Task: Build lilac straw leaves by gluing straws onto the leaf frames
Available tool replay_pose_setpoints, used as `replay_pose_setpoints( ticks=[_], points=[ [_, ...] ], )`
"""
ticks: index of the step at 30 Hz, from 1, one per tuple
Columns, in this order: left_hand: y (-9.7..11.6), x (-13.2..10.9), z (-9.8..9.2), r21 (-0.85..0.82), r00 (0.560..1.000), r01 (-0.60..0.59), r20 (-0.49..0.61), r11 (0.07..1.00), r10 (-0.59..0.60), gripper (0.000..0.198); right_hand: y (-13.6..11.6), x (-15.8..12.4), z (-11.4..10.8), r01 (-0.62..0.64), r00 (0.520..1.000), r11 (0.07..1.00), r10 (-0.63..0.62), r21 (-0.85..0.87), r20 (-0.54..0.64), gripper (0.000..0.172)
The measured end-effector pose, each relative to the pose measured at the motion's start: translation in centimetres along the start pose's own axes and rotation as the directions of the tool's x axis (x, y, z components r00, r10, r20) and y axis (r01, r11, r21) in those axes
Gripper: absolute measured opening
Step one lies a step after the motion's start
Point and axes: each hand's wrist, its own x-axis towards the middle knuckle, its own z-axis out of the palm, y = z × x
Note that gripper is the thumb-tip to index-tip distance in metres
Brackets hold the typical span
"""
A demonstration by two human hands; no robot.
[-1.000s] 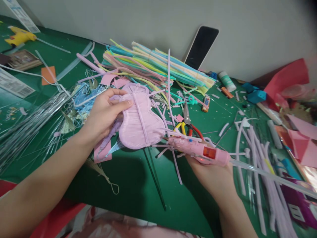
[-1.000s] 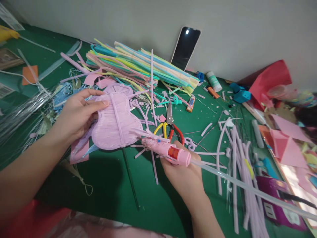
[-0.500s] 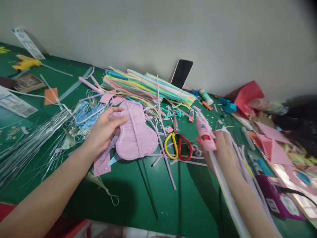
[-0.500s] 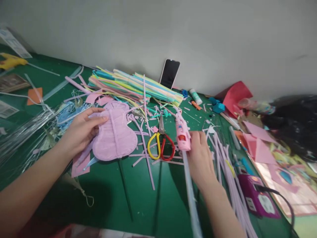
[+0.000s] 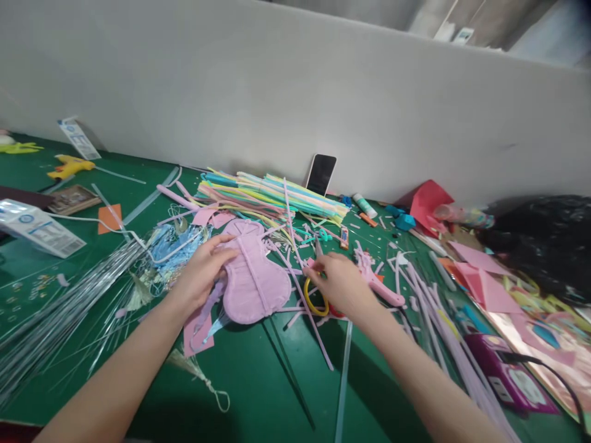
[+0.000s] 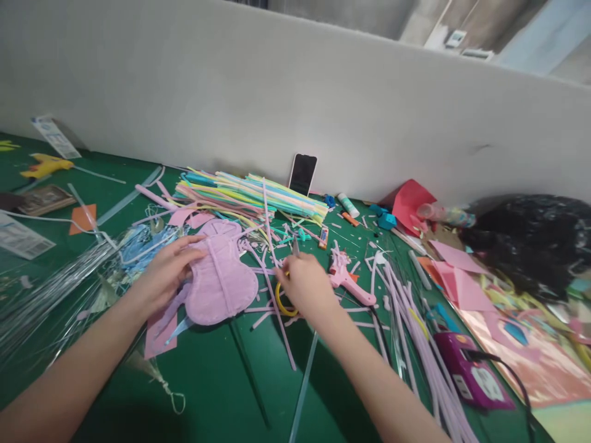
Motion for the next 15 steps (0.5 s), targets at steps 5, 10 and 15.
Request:
replay_pose_setpoints(
  ticks=[5, 10, 15],
  points=[
    [-0.3, -0.4, 0.5, 0.003, 0.998, 0.049, 0.042, 0.999, -0.049, 0.045, -3.2, 4.5, 4.0, 0.031, 0.999, 0.961, -0.025, 0.275, -0.024, 0.015],
    [-0.7, -0.5, 0.7, 0.006, 0.991, 0.115, 0.072, 0.993, -0.115, 0.043, -1.9, 6.4, 3.1, -0.015, 0.997, 0.847, 0.05, 0.531, -0.053, 0.01],
    [-0.3, -1.1, 1.1, -0.017, 0.985, 0.148, 0.096, 0.989, -0.146, 0.04, 0.1, 5.3, -2.8, -0.03, 0.98, 0.675, 0.165, 0.737, -0.112, 0.035]
  ],
)
